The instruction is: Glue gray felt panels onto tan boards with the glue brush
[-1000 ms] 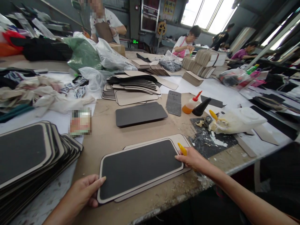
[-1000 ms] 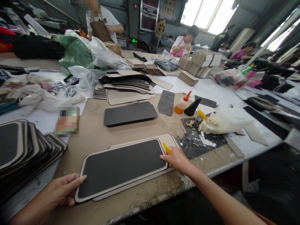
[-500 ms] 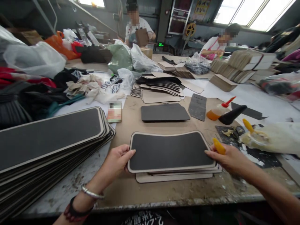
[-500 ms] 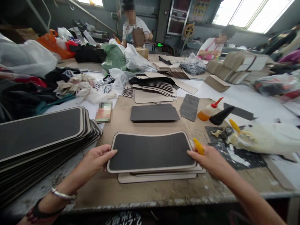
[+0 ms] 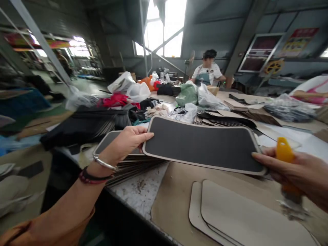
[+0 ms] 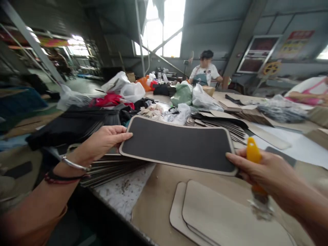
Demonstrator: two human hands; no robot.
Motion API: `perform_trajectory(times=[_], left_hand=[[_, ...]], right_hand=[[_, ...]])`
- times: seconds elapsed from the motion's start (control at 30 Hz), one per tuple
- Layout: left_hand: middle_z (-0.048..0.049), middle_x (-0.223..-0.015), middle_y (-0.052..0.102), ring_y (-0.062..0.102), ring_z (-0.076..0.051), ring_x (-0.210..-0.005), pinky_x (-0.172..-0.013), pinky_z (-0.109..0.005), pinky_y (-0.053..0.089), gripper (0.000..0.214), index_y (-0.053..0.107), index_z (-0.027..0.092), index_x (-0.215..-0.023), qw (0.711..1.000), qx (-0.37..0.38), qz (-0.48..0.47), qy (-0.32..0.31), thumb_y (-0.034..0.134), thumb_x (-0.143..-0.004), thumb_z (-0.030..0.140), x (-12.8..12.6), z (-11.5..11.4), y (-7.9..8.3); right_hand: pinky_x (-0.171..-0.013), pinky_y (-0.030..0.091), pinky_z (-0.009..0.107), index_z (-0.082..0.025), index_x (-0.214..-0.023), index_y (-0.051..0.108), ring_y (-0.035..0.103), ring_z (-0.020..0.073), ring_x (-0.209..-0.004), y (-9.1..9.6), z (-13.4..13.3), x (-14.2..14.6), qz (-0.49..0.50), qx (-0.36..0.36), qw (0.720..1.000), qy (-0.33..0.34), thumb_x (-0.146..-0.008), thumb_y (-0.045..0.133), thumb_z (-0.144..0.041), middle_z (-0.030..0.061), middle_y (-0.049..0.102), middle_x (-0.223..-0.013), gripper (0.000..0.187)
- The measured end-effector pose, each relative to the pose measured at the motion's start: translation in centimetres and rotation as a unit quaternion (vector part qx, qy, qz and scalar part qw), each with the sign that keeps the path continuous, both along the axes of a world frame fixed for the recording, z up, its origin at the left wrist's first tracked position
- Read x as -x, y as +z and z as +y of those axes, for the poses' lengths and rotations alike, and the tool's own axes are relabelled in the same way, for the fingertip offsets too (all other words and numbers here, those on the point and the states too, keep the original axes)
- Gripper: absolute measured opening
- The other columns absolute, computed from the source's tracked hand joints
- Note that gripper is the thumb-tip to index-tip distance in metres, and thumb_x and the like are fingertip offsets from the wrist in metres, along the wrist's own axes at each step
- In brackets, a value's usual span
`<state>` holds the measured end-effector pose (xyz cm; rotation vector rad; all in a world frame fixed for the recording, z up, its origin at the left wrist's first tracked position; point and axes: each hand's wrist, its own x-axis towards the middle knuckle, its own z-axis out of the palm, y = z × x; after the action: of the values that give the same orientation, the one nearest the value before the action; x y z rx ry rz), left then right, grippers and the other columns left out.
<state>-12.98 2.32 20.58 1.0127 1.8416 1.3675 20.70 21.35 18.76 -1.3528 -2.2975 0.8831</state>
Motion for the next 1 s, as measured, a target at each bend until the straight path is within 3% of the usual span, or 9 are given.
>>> perform_trajectory(times=[0.07, 0.17, 0.3, 0.47, 0.77, 1.0], left_hand=[[0.0050, -0.052, 0.051, 0.043, -0.005, -0.045, -0.042, -0.016, 0.034, 0.031, 0.058, 0.014, -0.061, 0.998, 0.002, 0.004, 0.061, 0.070, -0.056, 0.042, 3.2, -2.1, 0.5], [0.0059, -0.048, 0.048, 0.040, -0.005, -0.043, -0.041, -0.017, 0.032, 0.037, 0.056, 0.014, -0.058, 0.993, 0.006, 0.009, 0.116, 0.073, -0.051, 0.046, 7.2, -5.1, 0.3], [0.0060, -0.046, 0.047, 0.039, -0.005, -0.040, -0.040, -0.017, 0.031, 0.042, 0.055, 0.014, -0.057, 0.986, 0.021, -0.003, 0.163, 0.074, -0.045, 0.049, 10.6, -7.7, -0.9], [0.0047, -0.048, 0.050, 0.041, -0.005, -0.041, -0.041, -0.018, 0.031, 0.044, 0.057, 0.014, -0.059, 0.983, 0.034, -0.030, 0.180, 0.075, -0.042, 0.050, 12.9, -8.7, -2.6], [0.0032, -0.047, 0.052, 0.041, -0.007, -0.041, -0.041, -0.019, 0.029, 0.045, 0.060, 0.013, -0.060, 0.980, 0.040, -0.017, 0.196, 0.076, -0.042, 0.051, 14.4, -8.5, -5.1], [0.0043, -0.049, 0.057, 0.044, -0.008, -0.043, -0.043, -0.019, 0.030, 0.049, 0.061, 0.013, -0.071, 0.970, 0.044, 0.033, 0.235, 0.077, -0.041, 0.048, 14.9, -8.3, -5.5]], right_hand=[[-0.036, 0.028, 0.023, -0.022, -0.065, 0.047, 0.033, 0.0073, -0.036, 0.9, -0.7, 6.0, 0.073, 0.075, 0.995, -0.003, -0.064, 0.058, -0.059, -0.0035, 0.041, -0.042, 0.039], [-0.036, 0.023, 0.019, -0.019, -0.062, 0.047, 0.032, 0.0056, -0.035, 1.4, -2.2, 13.4, 0.120, 0.134, 0.983, 0.039, -0.062, 0.063, -0.047, -0.0062, 0.039, -0.039, 0.032], [-0.035, 0.023, 0.018, -0.018, -0.058, 0.045, 0.031, 0.0046, -0.033, 0.7, -3.4, 19.0, 0.133, 0.183, 0.972, 0.063, -0.067, 0.063, -0.033, -0.0075, 0.038, -0.035, 0.025], [-0.035, 0.022, 0.017, -0.018, -0.059, 0.044, 0.031, 0.0041, -0.032, -0.4, -3.9, 21.1, 0.125, 0.218, 0.964, 0.089, -0.073, 0.060, -0.027, -0.0081, 0.038, -0.035, 0.023], [-0.034, 0.022, 0.016, -0.019, -0.057, 0.042, 0.030, 0.0039, -0.030, -1.5, -4.0, 21.6, 0.074, 0.223, 0.968, 0.093, -0.078, 0.054, -0.024, -0.0088, 0.036, -0.034, 0.025], [-0.036, 0.028, 0.018, -0.018, -0.056, 0.047, 0.039, 0.0062, -0.034, -2.5, -3.5, 21.8, -0.042, 0.088, 0.990, 0.107, -0.077, 0.057, -0.030, -0.0063, 0.041, -0.038, 0.026]])
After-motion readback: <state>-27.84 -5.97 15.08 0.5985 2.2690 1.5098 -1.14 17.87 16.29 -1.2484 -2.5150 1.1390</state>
